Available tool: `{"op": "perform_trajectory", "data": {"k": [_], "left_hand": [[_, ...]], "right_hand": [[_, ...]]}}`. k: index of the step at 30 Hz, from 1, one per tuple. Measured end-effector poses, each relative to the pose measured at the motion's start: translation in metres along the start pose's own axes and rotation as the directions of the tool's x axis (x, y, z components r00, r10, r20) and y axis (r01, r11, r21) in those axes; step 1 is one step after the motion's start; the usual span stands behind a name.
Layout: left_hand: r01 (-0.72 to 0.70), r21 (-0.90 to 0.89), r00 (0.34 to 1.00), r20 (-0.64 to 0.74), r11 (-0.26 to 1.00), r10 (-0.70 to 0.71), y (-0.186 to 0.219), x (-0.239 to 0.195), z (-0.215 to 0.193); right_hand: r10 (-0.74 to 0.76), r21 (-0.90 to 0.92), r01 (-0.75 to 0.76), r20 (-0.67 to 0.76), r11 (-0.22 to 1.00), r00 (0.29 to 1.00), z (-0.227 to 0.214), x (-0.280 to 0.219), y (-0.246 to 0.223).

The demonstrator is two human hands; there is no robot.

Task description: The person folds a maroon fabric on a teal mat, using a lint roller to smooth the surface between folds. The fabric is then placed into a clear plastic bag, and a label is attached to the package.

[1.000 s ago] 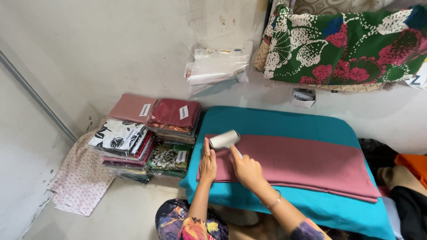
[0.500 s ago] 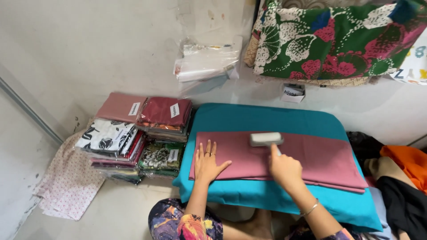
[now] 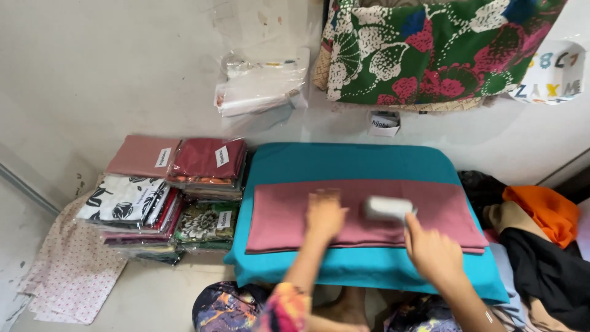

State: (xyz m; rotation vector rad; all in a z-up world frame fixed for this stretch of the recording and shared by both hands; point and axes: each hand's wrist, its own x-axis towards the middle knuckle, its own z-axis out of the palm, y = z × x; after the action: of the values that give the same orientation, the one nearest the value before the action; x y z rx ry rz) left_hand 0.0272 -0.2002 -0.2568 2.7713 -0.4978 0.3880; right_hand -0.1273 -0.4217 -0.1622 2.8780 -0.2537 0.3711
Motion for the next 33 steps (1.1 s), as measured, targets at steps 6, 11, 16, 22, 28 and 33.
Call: {"op": "perform_trajectory", "data": {"k": [6,11,16,22,28,33], "left_hand": [[-0.041,-0.09,0.991,0.124,0.995,0.053,0.062,-0.025,0.004],[-0.049,-0.103,0.987,0.149,0.993,0.065,0.058,-0.026,0.02],[-0.042,-0.099,0.969,0.239,0.994,0.065,0.062,-0.027,0.003],[-0.05,-0.099,0.967,0.243,0.994,0.073,0.063,-0.032,-0.007],[-0.06,-0.103,0.972,0.219,0.993,0.081,0.062,-0.035,-0.005],[-0.163,-0.121,0.983,0.061,0.979,0.171,0.061,-0.041,0.004]], "right_hand": [[0.174,0.07,-0.201,0.282,0.977,0.944,0.046,0.034,0.015],[0.13,-0.106,-0.121,0.082,0.987,0.988,0.031,-0.071,0.02],[0.142,-0.264,-0.155,-0.069,0.952,0.987,0.049,-0.097,0.041],[0.197,-0.09,-0.211,-0.138,0.973,0.971,0.095,0.008,0.077],[0.18,-0.08,-0.202,-0.223,0.976,0.958,0.104,0.019,0.076],[0.245,-0.073,-0.25,-0.072,0.965,0.967,0.075,-0.059,0.066]]}}
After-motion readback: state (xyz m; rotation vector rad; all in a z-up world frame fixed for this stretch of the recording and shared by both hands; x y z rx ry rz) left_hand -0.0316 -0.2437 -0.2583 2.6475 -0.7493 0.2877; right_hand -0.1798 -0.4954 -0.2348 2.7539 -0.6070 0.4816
